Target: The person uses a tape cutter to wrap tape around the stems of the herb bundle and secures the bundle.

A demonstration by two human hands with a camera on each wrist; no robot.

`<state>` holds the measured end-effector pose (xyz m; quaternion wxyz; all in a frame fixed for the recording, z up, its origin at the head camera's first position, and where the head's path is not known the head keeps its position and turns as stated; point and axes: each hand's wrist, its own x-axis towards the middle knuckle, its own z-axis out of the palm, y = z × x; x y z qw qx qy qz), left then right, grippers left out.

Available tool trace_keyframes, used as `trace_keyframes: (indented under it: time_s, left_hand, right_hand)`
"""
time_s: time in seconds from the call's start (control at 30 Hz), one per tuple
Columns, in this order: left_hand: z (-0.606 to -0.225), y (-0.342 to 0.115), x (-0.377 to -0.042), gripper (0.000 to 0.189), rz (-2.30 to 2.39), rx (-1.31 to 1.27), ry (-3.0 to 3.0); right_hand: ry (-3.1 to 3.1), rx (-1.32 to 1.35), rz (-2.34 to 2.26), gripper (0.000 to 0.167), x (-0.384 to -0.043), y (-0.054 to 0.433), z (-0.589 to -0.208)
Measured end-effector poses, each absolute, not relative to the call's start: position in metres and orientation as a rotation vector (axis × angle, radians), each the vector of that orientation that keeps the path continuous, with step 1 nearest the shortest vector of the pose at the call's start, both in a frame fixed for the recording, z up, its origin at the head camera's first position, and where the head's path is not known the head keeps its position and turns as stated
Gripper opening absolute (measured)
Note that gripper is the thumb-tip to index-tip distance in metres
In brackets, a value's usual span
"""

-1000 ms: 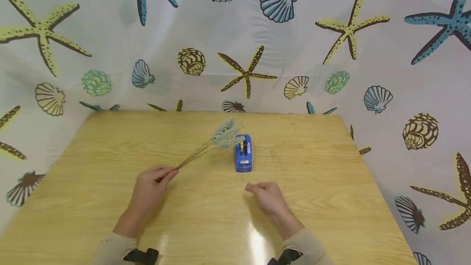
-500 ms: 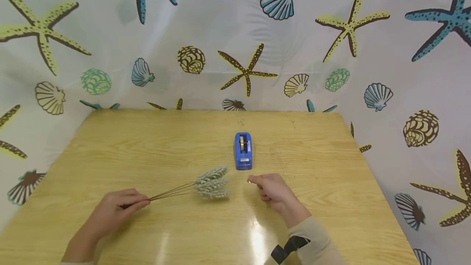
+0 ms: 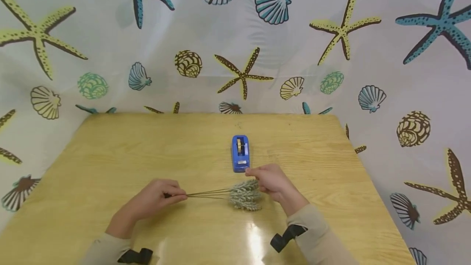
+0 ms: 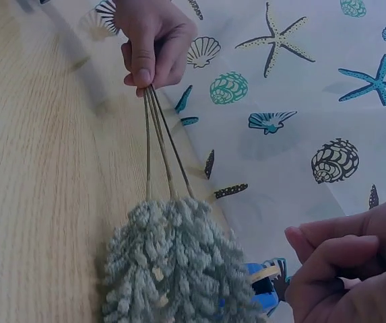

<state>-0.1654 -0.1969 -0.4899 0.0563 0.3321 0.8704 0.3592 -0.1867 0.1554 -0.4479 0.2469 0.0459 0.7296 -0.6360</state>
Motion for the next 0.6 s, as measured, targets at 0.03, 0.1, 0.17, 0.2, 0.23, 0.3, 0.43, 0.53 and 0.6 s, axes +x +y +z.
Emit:
trace_keyframes:
  time_s: [0.03,0.1,0.17,0.2,0.23,0.3,0.43,0.53,0.6]
  left_hand:
    - [-0.49,-0.19,-0.169,0.016,1.09,1.016,2.631]
    - [-0.492,-0.176,-0.177,0.016,1.097,1.027,2.611]
    - [-0.495,-0.162,-0.18,0.017,1.105,1.014,2.594]
    - [-0.496,-0.154,-0.182,0.017,1.103,1.004,2.59]
    - [-0.497,-0.145,-0.184,0.017,1.098,0.996,2.583]
    - [-0.497,-0.128,-0.187,0.017,1.088,0.997,2.581]
    - [-0.495,-0.098,-0.193,0.019,1.065,1.021,2.597]
    - [-0.491,-0.081,-0.196,0.019,1.055,1.039,2.611]
    - [-0.489,-0.074,-0.198,0.019,1.043,1.039,2.619]
  right_hand:
    - [2.006,0.124,-1.727,0.039,-0.188,0.156,-0.447]
    - [2.034,0.137,-1.712,0.036,-0.19,0.157,-0.445]
    - [2.027,0.154,-1.705,0.035,-0.19,0.157,-0.446]
    - [2.022,0.161,-1.708,0.035,-0.189,0.156,-0.446]
    - [2.015,0.174,-1.711,0.034,-0.189,0.156,-0.446]
    - [2.008,0.194,-1.718,0.035,-0.188,0.155,-0.447]
    - [2.028,0.226,-1.734,0.035,-0.186,0.151,-0.45]
    - [2.037,0.237,-1.751,0.033,-0.182,0.147,-0.454]
    - [2.038,0.242,-1.77,0.032,-0.179,0.145,-0.456]
